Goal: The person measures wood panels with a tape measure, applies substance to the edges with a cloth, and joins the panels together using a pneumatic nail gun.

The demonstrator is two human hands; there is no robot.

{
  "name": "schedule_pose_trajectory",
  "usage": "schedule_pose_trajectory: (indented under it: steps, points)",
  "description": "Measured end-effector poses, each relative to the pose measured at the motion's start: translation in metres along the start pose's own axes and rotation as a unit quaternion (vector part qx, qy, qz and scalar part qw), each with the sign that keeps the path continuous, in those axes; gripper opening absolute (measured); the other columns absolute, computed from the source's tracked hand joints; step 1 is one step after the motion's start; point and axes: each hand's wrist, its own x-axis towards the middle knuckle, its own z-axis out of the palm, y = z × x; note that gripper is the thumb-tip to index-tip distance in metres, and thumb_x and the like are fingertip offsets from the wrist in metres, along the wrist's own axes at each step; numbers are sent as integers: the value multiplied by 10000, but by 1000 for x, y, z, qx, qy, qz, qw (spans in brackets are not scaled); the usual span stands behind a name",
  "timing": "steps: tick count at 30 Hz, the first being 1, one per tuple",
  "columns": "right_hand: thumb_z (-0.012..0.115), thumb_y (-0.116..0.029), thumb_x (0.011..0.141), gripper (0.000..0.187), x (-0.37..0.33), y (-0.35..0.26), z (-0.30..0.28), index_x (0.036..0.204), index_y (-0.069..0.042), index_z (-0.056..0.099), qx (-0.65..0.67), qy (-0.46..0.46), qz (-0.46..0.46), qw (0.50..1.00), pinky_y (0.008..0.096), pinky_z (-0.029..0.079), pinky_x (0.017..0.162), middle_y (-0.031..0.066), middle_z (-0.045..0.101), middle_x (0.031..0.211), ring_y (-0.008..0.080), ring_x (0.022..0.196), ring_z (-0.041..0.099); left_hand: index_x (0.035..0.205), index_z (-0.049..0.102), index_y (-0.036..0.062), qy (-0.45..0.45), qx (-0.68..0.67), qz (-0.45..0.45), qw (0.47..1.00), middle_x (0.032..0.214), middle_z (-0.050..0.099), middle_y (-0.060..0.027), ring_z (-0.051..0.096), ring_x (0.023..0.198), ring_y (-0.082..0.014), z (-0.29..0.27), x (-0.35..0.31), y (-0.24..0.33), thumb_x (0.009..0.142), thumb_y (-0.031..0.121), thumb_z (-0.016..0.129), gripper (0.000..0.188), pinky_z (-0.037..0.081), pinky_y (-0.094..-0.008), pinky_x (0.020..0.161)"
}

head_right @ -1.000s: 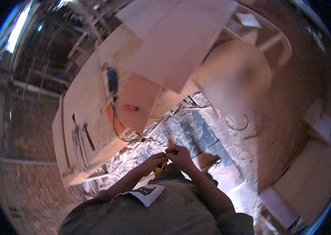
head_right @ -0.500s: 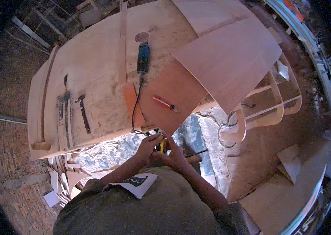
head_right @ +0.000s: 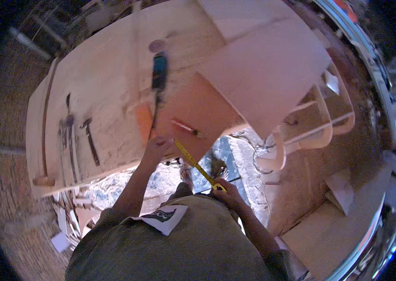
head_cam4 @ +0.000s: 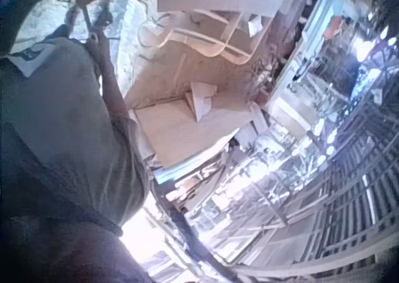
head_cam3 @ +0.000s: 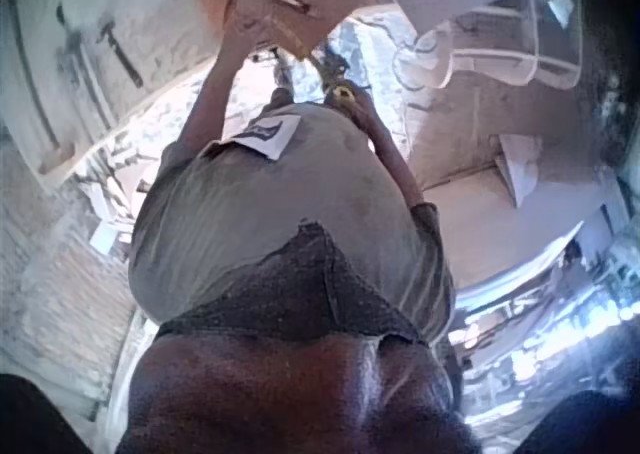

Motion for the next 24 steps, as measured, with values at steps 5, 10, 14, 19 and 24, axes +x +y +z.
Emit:
schedule_pose_trajectory:
  steps: [5,10,14,19,24]
  points:
    - [665,-309,802,475,-35,32,-50,1178,-27,590,-24,99,42,994,270,463,703,22,599,900,116,784,551,884,686,-2,5,517,279,809,945,632,-144,637,866,-266,42,-3,-29,673,486,806,544,510,-384,728]
    - [658,-196,819,347,-44,66,-75,1120,-37,592,7,196,78,977,230,430,552,-5,549,771,68,628,508,1275,486,87,-26,596,174,783,1300,435,-225,464,1170,-420,93,-20,-61,630,625,765,885,372,-552,959]
    - [653,-206,815,360,-44,74,-86,1124,-35,588,63,171,113,977,232,441,534,26,588,754,91,621,548,1245,505,96,54,605,146,781,1294,407,-240,433,1196,-419,114,-20,-63,648,628,756,838,360,-558,957]
    - [604,-246,811,414,-21,65,-90,1165,-35,567,155,122,131,972,256,483,510,76,652,866,151,660,621,1075,559,35,157,377,41,912,1055,537,-183,555,987,-330,79,-23,-73,712,599,741,695,456,-490,793]
    - [583,-308,811,469,11,51,-80,1184,-27,544,171,60,108,977,273,506,514,98,653,952,168,682,634,1057,541,67,70,-117,-340,930,882,561,-84,572,787,-211,62,-30,-106,793,588,702,606,484,-369,654]
